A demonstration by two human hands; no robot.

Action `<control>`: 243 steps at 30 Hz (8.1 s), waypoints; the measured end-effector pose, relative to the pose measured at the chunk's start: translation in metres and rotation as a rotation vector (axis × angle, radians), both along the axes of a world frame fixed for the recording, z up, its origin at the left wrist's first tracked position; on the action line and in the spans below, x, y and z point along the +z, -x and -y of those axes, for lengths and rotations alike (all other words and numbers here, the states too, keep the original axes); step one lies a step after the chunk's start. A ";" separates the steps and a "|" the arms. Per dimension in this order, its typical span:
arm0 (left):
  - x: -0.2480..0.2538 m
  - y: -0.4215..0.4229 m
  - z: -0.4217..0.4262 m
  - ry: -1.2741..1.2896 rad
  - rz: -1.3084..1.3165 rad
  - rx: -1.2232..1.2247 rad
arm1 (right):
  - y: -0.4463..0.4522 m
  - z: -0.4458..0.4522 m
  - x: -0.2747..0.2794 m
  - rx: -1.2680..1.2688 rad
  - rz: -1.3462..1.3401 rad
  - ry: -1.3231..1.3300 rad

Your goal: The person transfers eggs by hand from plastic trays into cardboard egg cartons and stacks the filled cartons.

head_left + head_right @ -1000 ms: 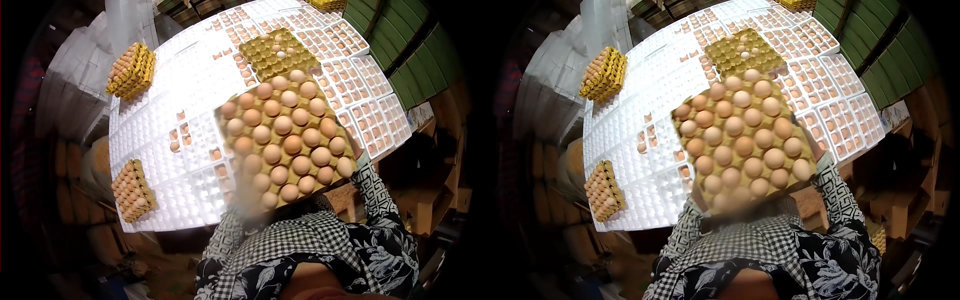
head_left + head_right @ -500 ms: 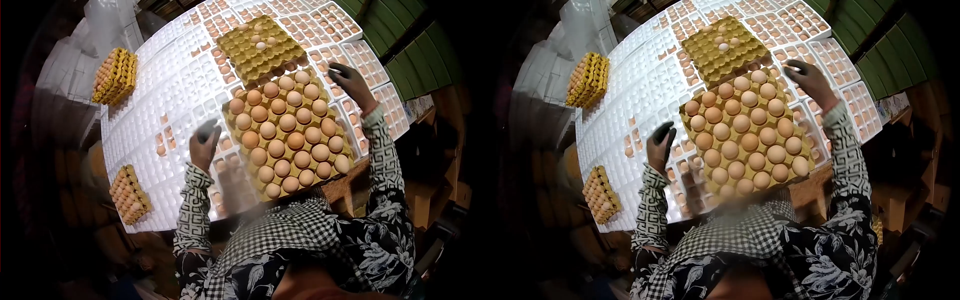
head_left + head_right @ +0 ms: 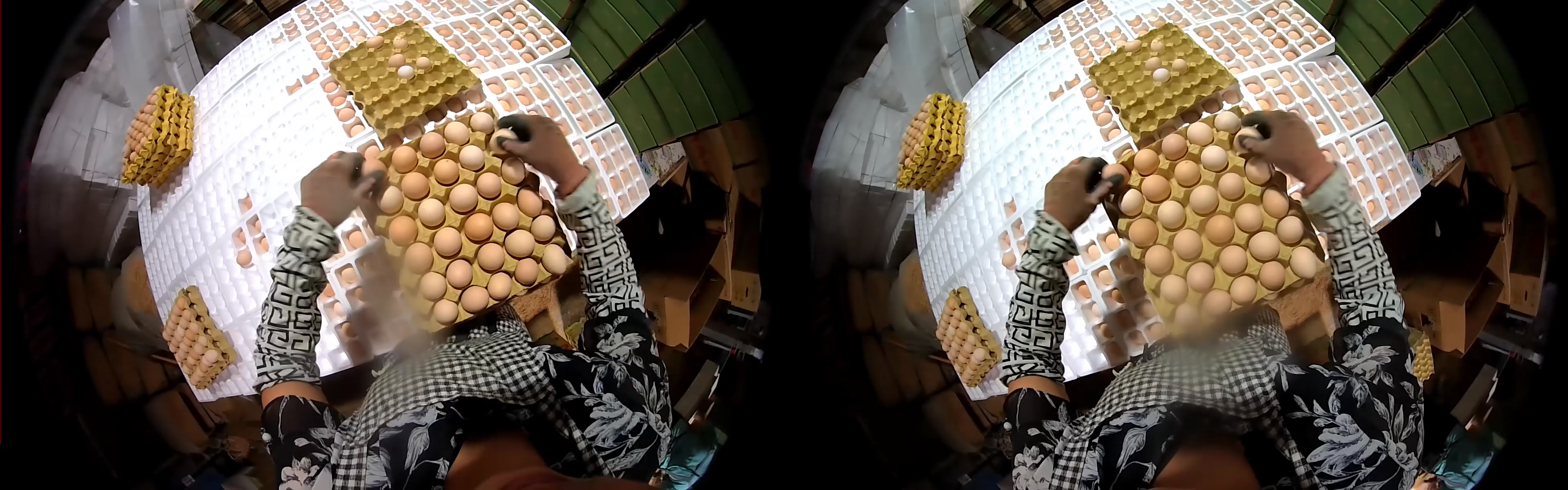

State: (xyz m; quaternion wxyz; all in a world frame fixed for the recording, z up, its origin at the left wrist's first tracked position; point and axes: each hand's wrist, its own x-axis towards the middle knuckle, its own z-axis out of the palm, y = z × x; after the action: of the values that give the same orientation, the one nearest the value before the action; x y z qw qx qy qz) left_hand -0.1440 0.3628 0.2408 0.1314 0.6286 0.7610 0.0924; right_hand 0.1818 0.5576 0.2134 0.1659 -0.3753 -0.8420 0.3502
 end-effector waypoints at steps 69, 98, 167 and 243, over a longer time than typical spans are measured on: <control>-0.144 0.212 0.000 -1.101 1.414 0.889 | 0.425 0.018 -0.114 0.986 0.285 -0.580; 0.013 -0.062 0.019 -0.154 0.175 -0.191 | 0.088 -0.044 0.075 -0.018 0.045 -0.350; -0.020 -0.029 0.092 -0.295 1.236 0.140 | 0.040 0.069 0.026 0.432 0.026 -0.181; -0.205 0.078 0.006 -0.173 -0.283 0.091 | -0.014 0.062 0.070 -0.041 -0.313 0.260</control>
State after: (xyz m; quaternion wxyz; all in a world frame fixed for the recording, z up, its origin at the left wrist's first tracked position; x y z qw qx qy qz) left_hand -0.2224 0.3569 0.0353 -0.0362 0.6093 0.7887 0.0740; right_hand 0.1960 0.4960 0.2831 0.2518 -0.3515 -0.7458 0.5067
